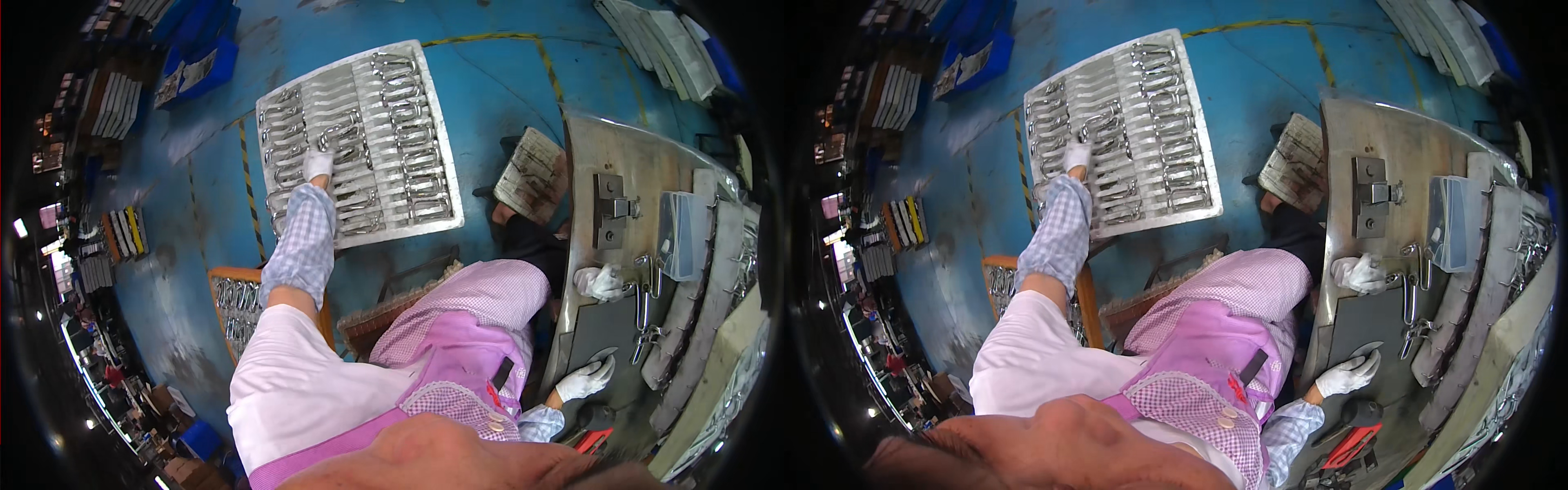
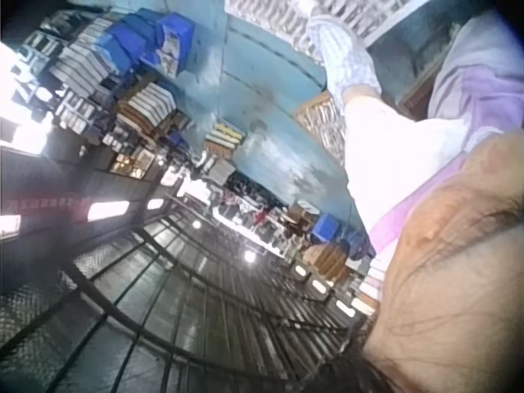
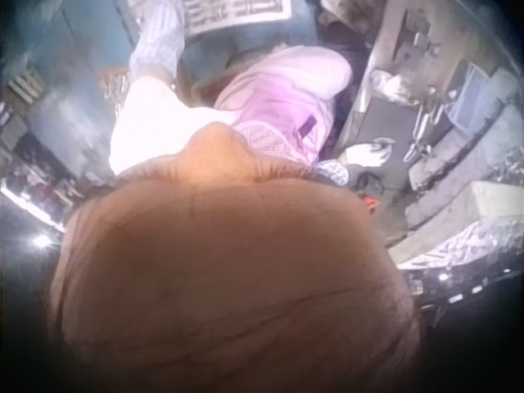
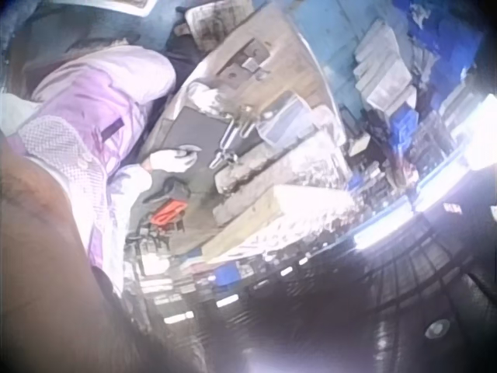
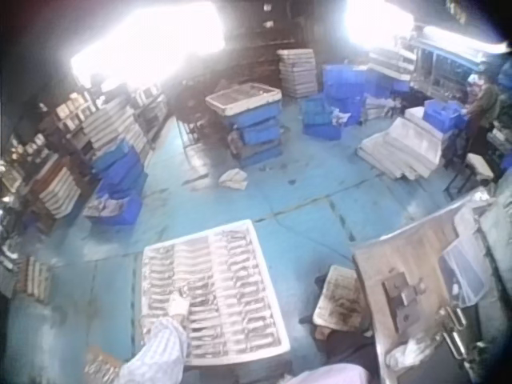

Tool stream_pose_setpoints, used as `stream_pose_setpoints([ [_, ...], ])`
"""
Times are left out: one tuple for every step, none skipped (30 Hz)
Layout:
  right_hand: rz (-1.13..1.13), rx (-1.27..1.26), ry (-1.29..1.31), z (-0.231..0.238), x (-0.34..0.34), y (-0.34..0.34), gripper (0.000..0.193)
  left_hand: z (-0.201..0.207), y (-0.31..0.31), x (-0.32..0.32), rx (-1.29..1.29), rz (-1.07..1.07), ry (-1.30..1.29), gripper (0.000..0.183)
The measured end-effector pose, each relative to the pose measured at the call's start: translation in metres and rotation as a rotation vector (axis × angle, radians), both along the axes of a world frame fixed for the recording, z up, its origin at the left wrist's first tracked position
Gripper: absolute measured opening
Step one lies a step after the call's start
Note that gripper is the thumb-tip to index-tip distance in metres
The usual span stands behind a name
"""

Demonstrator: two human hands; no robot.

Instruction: Manually fitting and hammering metal components into a fixture.

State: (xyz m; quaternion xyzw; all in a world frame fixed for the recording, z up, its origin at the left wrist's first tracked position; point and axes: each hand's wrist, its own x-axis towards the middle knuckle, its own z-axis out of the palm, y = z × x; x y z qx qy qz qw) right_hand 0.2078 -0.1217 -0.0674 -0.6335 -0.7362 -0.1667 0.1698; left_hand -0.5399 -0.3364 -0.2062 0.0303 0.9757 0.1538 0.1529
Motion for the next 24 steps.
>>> stream_pose_setpoints([
  [-0.013, 0.011, -0.007, 0.002, 0.001, 0.000, 0.034, -0.014, 0.009, -0.006, -0.028, -0.021, 0.003, 0.078],
  [-0.016, 0.011, -0.018, 0.003, 0.002, -0.001, 0.034, -0.020, 0.019, -0.009, -0.057, -0.043, 0.008, 0.081],
  [-0.012, 0.006, -0.017, 0.003, 0.000, -0.001, 0.033, -0.022, 0.019, -0.018, -0.053, -0.048, 0.014, 0.081],
  [-0.020, 0.010, -0.014, 0.003, -0.001, -0.001, 0.033, -0.023, 0.020, -0.027, -0.073, -0.015, -0.002, 0.081],
  [-0.005, 0.021, -0.011, 0.004, -0.003, -0.001, 0.033, -0.026, 0.021, -0.034, -0.095, 0.019, -0.017, 0.081],
  [0.010, 0.030, -0.010, 0.006, -0.004, -0.002, 0.033, -0.028, 0.024, -0.038, -0.093, 0.012, -0.016, 0.081],
  [0.004, 0.032, -0.010, 0.006, -0.004, -0.003, 0.033, -0.031, 0.027, -0.041, -0.049, -0.004, 0.028, 0.081],
  [-0.001, 0.031, -0.010, 0.007, -0.003, -0.003, 0.032, -0.034, 0.029, -0.044, -0.006, -0.018, 0.071, 0.080],
  [-0.005, 0.032, -0.010, 0.009, -0.004, -0.003, 0.032, -0.037, 0.033, -0.047, -0.012, -0.066, 0.077, 0.078],
  [-0.010, 0.034, -0.010, 0.010, -0.005, -0.003, 0.032, -0.039, 0.035, -0.051, -0.010, -0.070, 0.077, 0.078],
  [-0.018, 0.023, -0.009, 0.010, -0.008, -0.003, 0.032, -0.040, 0.036, -0.055, -0.056, -0.129, 0.085, 0.076],
  [-0.028, 0.014, -0.011, 0.011, -0.010, -0.002, 0.032, -0.043, 0.041, -0.056, -0.099, -0.189, 0.090, 0.074],
  [-0.036, 0.019, -0.015, 0.011, -0.009, -0.002, 0.032, -0.048, 0.047, -0.054, -0.105, -0.229, 0.111, 0.073],
  [-0.033, 0.016, -0.004, 0.010, -0.008, -0.001, 0.032, -0.053, 0.051, -0.050, -0.099, -0.236, 0.109, 0.073],
  [-0.054, 0.023, -0.033, 0.016, 0.001, -0.005, 0.031, -0.066, 0.076, -0.021, 0.066, -0.152, -0.002, 0.073],
  [-0.075, 0.032, -0.055, 0.020, 0.007, -0.006, 0.031, -0.070, 0.091, -0.005, 0.218, -0.052, -0.096, 0.073],
  [0.038, -0.021, 0.136, -0.010, -0.020, 0.007, 0.031, -0.030, -0.012, -0.094, 0.410, 0.072, 0.088, 0.074],
  [0.040, -0.006, 0.097, -0.010, -0.015, 0.007, 0.031, -0.052, 0.007, -0.077, 0.424, 0.063, 0.048, 0.074],
  [-0.001, 0.016, 0.031, 0.001, -0.006, 0.003, 0.031, -0.066, 0.046, -0.040, 0.342, -0.066, 0.026, 0.071],
  [-0.048, 0.026, -0.021, 0.010, 0.000, -0.002, 0.031, -0.064, 0.082, -0.012, 0.263, -0.198, 0.025, 0.068],
  [-0.081, 0.028, -0.047, 0.015, 0.002, -0.004, 0.031, -0.049, 0.108, 0.001, 0.113, -0.259, -0.126, 0.069],
  [-0.079, 0.030, -0.041, 0.014, 0.002, -0.003, 0.031, -0.040, 0.108, -0.001, 0.115, -0.257, -0.120, 0.069],
  [-0.083, 0.012, -0.025, 0.011, 0.001, -0.003, 0.032, -0.031, 0.109, -0.007, 0.052, -0.248, -0.140, 0.066],
  [-0.086, -0.006, -0.007, 0.007, 0.000, -0.003, 0.032, -0.022, 0.107, -0.020, -0.011, -0.238, -0.157, 0.064],
])
